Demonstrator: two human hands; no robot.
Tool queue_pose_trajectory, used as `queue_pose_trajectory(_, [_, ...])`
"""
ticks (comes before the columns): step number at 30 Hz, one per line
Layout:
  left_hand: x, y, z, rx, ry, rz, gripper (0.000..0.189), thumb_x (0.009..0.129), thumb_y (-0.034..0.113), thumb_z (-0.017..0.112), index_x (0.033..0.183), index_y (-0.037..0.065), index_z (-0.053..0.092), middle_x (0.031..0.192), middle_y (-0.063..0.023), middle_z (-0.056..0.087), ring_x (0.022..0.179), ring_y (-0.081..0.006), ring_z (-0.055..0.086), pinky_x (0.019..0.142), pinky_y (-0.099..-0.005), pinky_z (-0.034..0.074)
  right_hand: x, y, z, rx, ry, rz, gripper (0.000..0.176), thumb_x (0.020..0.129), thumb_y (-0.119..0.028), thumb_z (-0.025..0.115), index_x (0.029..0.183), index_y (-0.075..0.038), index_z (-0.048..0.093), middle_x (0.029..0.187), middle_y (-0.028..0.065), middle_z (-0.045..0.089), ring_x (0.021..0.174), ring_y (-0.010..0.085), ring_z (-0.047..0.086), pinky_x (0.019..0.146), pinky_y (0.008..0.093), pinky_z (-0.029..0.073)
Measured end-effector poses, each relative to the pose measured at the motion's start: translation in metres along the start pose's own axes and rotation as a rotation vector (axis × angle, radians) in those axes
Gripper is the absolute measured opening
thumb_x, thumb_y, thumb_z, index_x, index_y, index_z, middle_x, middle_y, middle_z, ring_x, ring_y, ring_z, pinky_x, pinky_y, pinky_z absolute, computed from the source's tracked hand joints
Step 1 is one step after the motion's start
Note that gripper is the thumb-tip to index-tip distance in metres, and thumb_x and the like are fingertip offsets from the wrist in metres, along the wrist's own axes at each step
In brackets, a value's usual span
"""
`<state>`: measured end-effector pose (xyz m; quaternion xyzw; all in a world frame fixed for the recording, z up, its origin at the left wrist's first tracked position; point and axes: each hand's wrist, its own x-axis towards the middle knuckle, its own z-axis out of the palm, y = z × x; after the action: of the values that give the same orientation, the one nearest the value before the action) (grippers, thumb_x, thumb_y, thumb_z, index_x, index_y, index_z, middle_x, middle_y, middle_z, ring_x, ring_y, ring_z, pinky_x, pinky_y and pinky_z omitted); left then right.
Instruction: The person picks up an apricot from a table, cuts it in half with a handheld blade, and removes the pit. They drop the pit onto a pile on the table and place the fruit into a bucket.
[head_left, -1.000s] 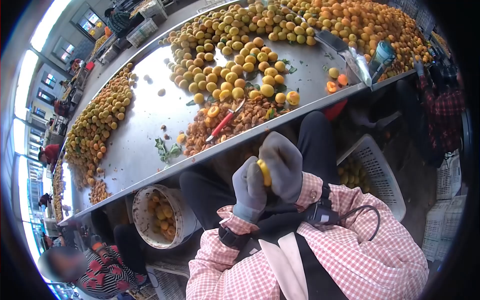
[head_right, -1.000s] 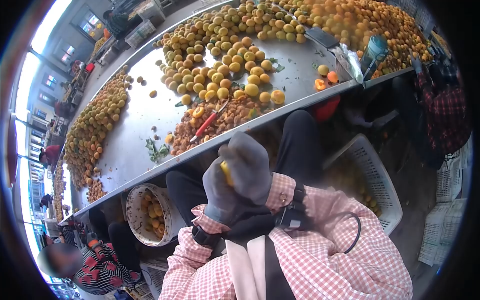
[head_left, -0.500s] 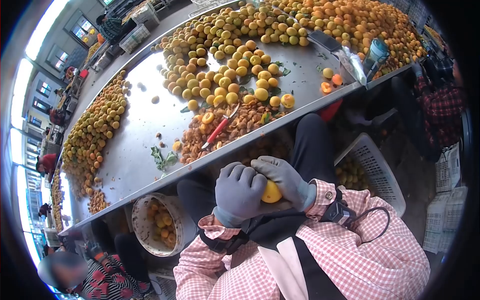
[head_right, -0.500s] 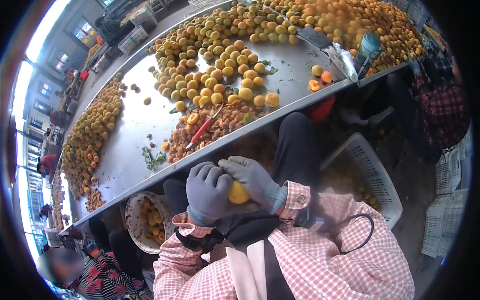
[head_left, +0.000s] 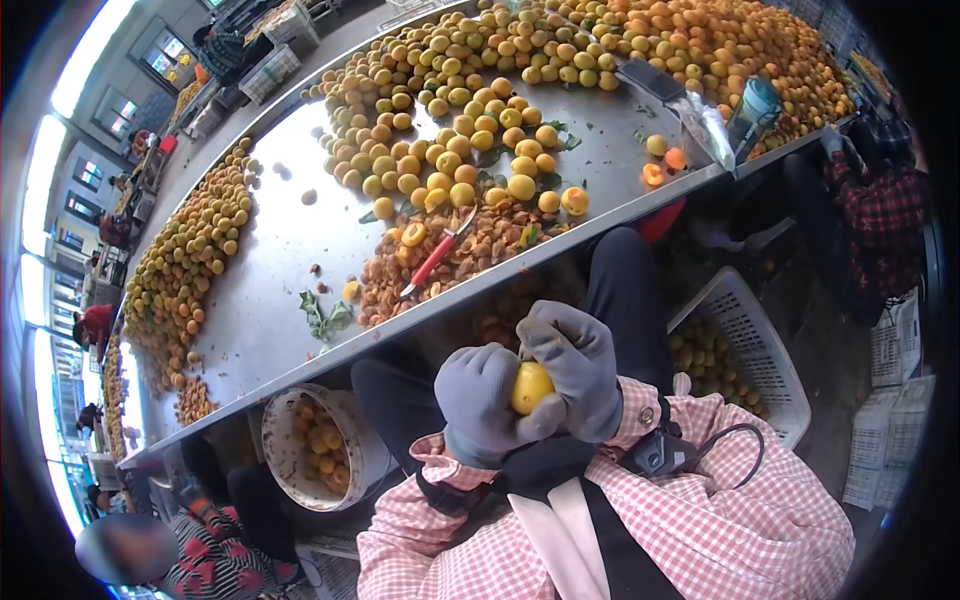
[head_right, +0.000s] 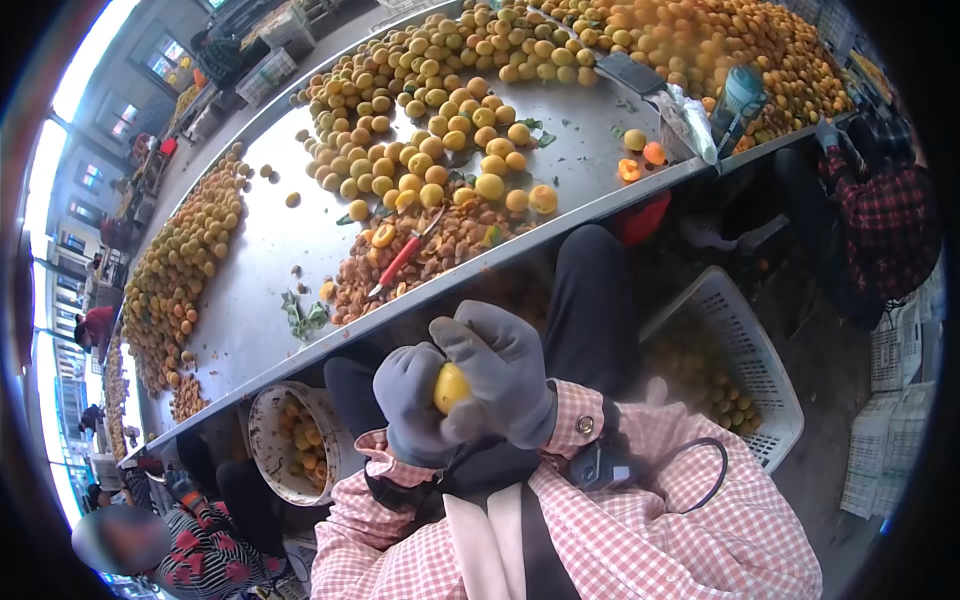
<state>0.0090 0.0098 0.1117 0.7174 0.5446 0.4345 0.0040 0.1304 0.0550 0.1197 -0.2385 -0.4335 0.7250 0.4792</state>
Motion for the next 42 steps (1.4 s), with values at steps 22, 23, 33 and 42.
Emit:
queue_pose_trajectory(22, [0.021,-0.156,0.010,0.439,-0.198,-0.492,0.045,0.079,0.028,0.068,0.117,0.008,0.054,0.105,-0.0138,0.060,0.099,-0.0330,0.058,0.082,-0.0438,0.048,0.044,0.019,-0.076,0.579,-0.243,0.432,0.043,0.080,0.004,0.064,0.121,-0.004,0.053,0.121,0.0108,0.056,0.111,0.0209,0.057,0.096,0.0315,0.048])
queue_pose_trajectory(23, [0.021,-0.165,0.014,0.433,-0.202,-0.485,0.045,0.079,0.028,0.068,0.117,0.008,0.054,0.105,-0.0138,0.060,0.099,-0.0330,0.058,0.082,-0.0438,0.048,0.045,0.020,-0.080,0.578,-0.236,0.426,0.043,0.080,0.004,0.064,0.121,-0.004,0.053,0.121,0.0108,0.056,0.111,0.0209,0.057,0.096,0.0315,0.048])
queue_pose_trajectory(33, [0.015,-0.213,0.039,0.529,-0.494,-0.536,0.030,0.073,0.021,0.063,0.101,0.012,0.057,0.089,-0.0123,0.063,0.088,-0.0332,0.061,0.080,-0.0459,0.046,0.058,0.023,-0.092,0.440,-0.260,0.280,0.059,0.076,0.008,0.064,0.131,-0.005,0.046,0.129,0.0089,0.051,0.117,0.0201,0.054,0.100,0.0303,0.043])
queue_pose_trajectory(42, [0.007,-0.224,0.030,0.317,-0.218,-0.581,0.029,0.072,0.015,0.064,0.098,0.009,0.053,0.086,-0.0174,0.062,0.082,-0.0402,0.060,0.071,-0.0469,0.047,0.061,0.015,-0.095,0.851,-0.351,0.567,0.049,0.090,-0.022,0.059,0.133,-0.005,0.043,0.126,0.0173,0.054,0.099,0.0235,0.061,0.075,0.0269,0.051])
